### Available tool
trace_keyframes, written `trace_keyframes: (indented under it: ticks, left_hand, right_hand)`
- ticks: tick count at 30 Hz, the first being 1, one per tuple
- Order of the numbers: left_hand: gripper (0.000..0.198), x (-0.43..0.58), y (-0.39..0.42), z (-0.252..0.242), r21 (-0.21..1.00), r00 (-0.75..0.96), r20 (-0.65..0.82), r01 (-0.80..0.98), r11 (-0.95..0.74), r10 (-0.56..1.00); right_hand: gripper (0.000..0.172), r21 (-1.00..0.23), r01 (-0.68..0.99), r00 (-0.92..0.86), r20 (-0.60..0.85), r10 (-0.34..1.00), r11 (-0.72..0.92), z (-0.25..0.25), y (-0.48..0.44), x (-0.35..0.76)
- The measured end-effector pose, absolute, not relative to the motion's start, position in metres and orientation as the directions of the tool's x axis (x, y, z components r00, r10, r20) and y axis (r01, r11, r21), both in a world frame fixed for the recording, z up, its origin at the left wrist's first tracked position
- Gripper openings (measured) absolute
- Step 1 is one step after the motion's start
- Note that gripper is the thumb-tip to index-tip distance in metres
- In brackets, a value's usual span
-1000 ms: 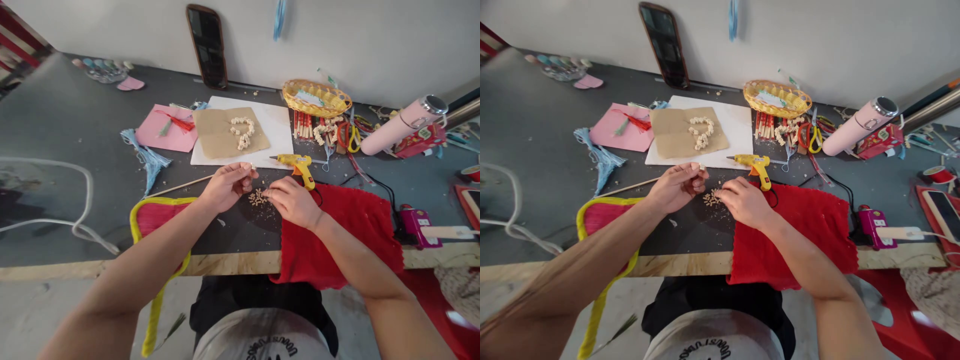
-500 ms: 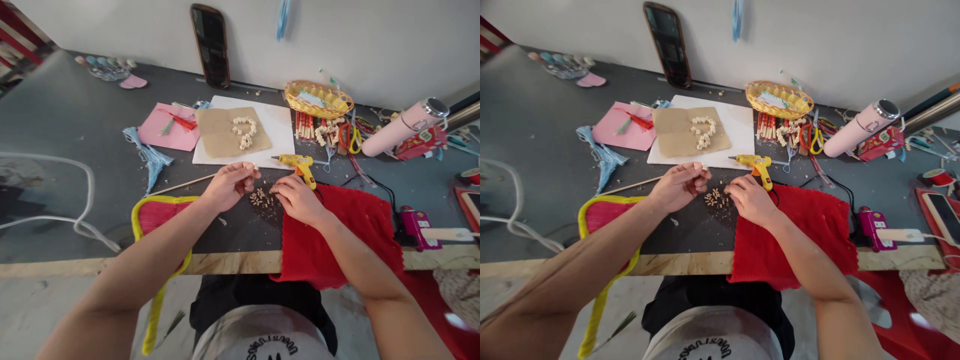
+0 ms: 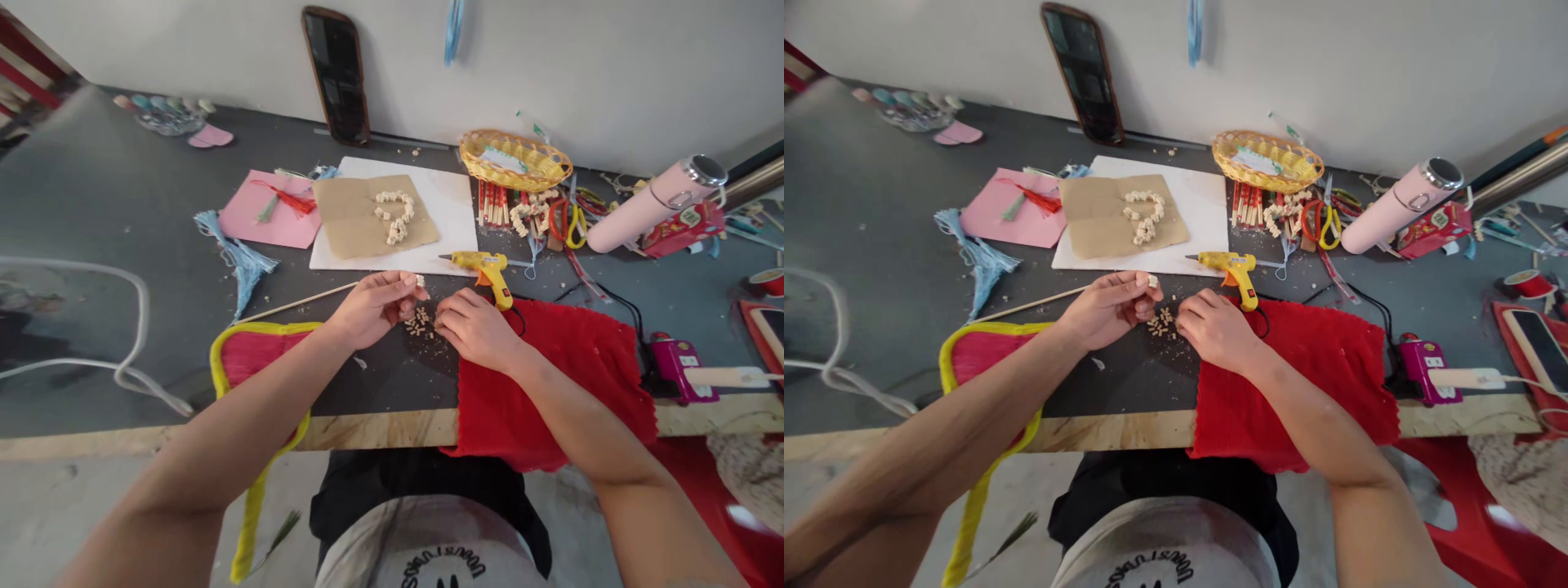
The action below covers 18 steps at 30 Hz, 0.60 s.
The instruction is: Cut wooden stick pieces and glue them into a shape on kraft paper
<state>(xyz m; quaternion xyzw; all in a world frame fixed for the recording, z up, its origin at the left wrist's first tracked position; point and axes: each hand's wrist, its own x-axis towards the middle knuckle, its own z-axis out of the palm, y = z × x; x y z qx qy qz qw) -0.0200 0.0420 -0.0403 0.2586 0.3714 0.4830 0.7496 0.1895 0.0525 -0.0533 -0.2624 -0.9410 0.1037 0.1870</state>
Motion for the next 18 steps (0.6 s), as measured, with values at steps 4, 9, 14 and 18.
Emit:
trace_keyframes:
  ticks: [4, 9, 14, 18]
  left_hand:
    - [0.026, -0.018, 0.039, -0.040, 0.756, 0.308, -0.321, -0.487, 0.438, 0.895]
    - [0.025, -0.011, 0.032, -0.038, 0.744, 0.389, -0.326, -0.456, 0.488, 0.861]
    - [0.024, -0.008, 0.029, -0.039, 0.733, 0.431, -0.316, -0.455, 0.506, 0.845]
    - [0.024, -0.007, 0.029, -0.041, 0.734, 0.454, -0.307, -0.446, 0.512, 0.836]
  right_hand:
    - [0.011, -0.478, 0.462, -0.553, 0.504, 0.664, 0.747, -0.047, 0.051, 0.189]
    - [0.006, -0.521, 0.435, -0.404, 0.616, 0.677, 0.734, -0.041, 0.046, 0.187]
    - [0.003, -0.535, 0.393, -0.368, 0.653, 0.661, 0.748, -0.041, 0.043, 0.185]
    - [0.004, -0.531, 0.376, -0.383, 0.658, 0.649, 0.760, -0.042, 0.044, 0.184]
